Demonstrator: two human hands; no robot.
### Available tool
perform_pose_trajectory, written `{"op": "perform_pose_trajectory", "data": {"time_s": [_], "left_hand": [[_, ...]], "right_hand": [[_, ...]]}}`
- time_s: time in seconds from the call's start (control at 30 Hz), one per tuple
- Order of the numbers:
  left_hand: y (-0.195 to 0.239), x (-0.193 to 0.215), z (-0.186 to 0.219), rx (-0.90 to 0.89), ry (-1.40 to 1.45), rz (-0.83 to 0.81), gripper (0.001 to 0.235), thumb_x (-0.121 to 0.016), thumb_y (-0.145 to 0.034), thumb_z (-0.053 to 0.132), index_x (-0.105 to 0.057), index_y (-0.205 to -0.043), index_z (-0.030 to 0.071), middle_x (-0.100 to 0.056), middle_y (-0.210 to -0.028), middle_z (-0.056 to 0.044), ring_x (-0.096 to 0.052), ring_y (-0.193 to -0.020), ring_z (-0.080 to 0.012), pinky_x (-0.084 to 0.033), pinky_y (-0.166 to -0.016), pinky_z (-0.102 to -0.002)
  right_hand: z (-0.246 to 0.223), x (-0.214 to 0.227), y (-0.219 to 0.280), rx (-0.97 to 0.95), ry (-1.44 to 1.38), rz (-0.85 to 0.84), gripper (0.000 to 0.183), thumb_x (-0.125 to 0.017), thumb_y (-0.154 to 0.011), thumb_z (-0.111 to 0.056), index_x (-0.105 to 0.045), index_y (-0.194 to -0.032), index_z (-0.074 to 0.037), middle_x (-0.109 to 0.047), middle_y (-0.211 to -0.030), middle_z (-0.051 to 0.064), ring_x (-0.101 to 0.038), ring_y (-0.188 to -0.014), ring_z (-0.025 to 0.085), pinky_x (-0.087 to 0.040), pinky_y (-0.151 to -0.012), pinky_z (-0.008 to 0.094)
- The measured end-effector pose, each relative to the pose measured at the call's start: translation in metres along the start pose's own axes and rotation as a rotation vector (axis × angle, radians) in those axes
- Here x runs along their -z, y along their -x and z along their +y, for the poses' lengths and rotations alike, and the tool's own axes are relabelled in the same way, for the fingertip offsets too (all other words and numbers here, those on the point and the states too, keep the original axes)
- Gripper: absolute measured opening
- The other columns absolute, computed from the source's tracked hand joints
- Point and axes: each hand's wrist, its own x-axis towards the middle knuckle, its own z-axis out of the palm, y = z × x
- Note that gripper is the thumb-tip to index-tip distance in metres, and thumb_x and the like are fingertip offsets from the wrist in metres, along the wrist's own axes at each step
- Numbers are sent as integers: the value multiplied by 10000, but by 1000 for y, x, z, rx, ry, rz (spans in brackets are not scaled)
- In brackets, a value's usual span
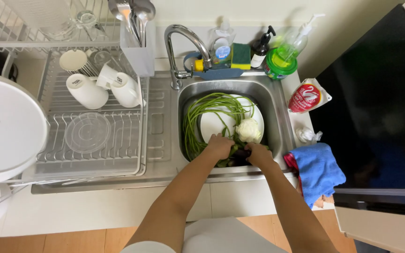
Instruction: The person stands at a kitchen sink and washes long green beans and a head of white cabbage under running water. They remove the vegetables from a plastic bag, rinse them in the sink, and place them into a white bowl. The person also rinses the bowl itself under the tap.
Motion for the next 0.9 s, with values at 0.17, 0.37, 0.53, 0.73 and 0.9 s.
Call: {"op": "perform_pose_trajectory", "data": {"time_s": [0.17, 0.37, 0.53, 0.73, 0.9], "left_hand": [[-1, -5, -1, 22, -71, -36, 471, -638, -911, 107, -646, -1365, 232, -576, -1361, -108, -435, -1330, -336, -355, -1076, -486], [22, 3, -7, 74, 61, 152, 350, -614, -918, 106, -748, -1222, 216, -629, -1272, -115, -520, -1252, -330, -392, -1059, -481], [57, 19, -20, 225, 367, 346, 194, -600, -1006, 168, -766, -1096, 124, -702, -1162, -130, -643, -1157, -348, -505, -999, -475], [85, 28, -39, 84, 543, 910, 383, -688, -906, 126, -615, -1264, 13, -584, -1190, -238, -565, -1125, -446, -481, -953, -503], [72, -18, -63, 181, 636, 684, 409, -642, -942, 121, -599, -1341, 45, -519, -1346, -278, -548, -1199, -451, -470, -1022, -471]], "right_hand": [[-25, 23, 14, 7, 133, -56, 637, -898, -740, -303, -639, -1318, -366, -620, -1328, 40, -579, -1257, 323, -509, -1018, 482], [-33, 2, -2, 3, 171, -44, 588, -875, -771, -307, -662, -1318, -336, -619, -1343, 94, -599, -1254, 343, -526, -1027, 458], [-37, -17, -21, 96, -18, -46, 592, -854, -779, -256, -637, -1331, -243, -680, -1252, 138, -642, -1199, 367, -530, -1002, 461], [-102, -13, -24, 124, -586, -53, 564, -798, -872, -245, -577, -1377, -127, -712, -1033, 136, -700, -936, 302, -562, -780, 401], [-148, -35, -20, -71, -1046, -234, 471, -669, -960, -220, -582, -1410, -112, -696, -958, 71, -581, -690, 147, -451, -530, 291]]}}
